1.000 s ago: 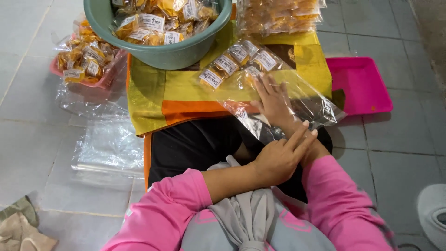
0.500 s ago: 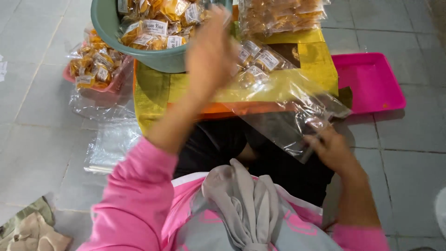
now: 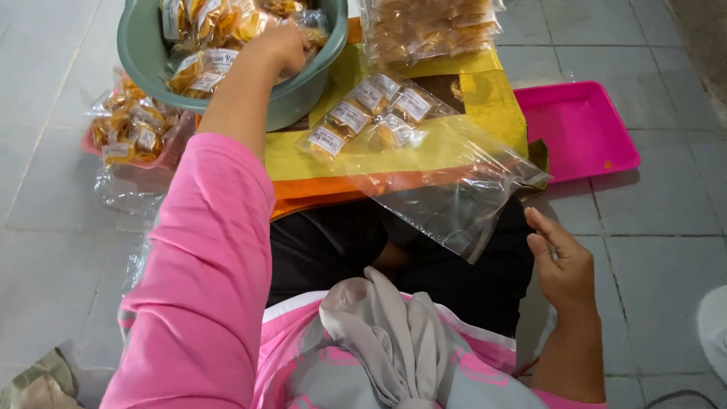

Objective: Packaging small snack items into individual plastic sleeves and then organizing them into larger bags.

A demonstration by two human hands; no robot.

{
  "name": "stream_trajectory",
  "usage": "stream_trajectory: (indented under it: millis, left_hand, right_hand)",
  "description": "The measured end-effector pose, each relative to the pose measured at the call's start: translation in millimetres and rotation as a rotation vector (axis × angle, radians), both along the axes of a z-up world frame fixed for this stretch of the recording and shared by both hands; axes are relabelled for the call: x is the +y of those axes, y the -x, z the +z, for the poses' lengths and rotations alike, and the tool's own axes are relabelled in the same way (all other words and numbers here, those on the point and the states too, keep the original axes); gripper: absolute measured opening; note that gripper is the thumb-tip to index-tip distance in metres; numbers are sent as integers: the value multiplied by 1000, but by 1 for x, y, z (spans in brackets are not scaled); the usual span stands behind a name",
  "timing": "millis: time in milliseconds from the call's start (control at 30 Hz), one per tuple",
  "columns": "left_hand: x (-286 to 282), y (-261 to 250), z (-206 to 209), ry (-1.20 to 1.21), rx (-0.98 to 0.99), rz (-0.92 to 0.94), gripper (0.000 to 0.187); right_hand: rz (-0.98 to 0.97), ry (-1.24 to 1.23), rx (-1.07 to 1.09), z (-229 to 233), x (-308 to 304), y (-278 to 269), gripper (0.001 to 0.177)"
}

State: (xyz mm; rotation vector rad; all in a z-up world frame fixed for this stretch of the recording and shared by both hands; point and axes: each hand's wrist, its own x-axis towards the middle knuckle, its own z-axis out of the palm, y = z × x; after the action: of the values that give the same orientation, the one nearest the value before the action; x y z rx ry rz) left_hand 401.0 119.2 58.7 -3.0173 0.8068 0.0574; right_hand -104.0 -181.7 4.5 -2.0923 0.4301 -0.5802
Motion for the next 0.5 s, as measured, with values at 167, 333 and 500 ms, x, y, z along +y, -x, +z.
stream_trajectory:
  millis: [167,333,500]
  left_hand:
    - [8,19,8,546,118,80,45]
    - [35,19,20,1174,-292,-89,24]
    - [44,104,81,1503,-402,-218,20]
  right_hand:
    - [14,47,-41,-1,-2,7,36]
    - [-31,95,-68,16,-3,15,38]
    - [75,-58,-282,43,4,6,35]
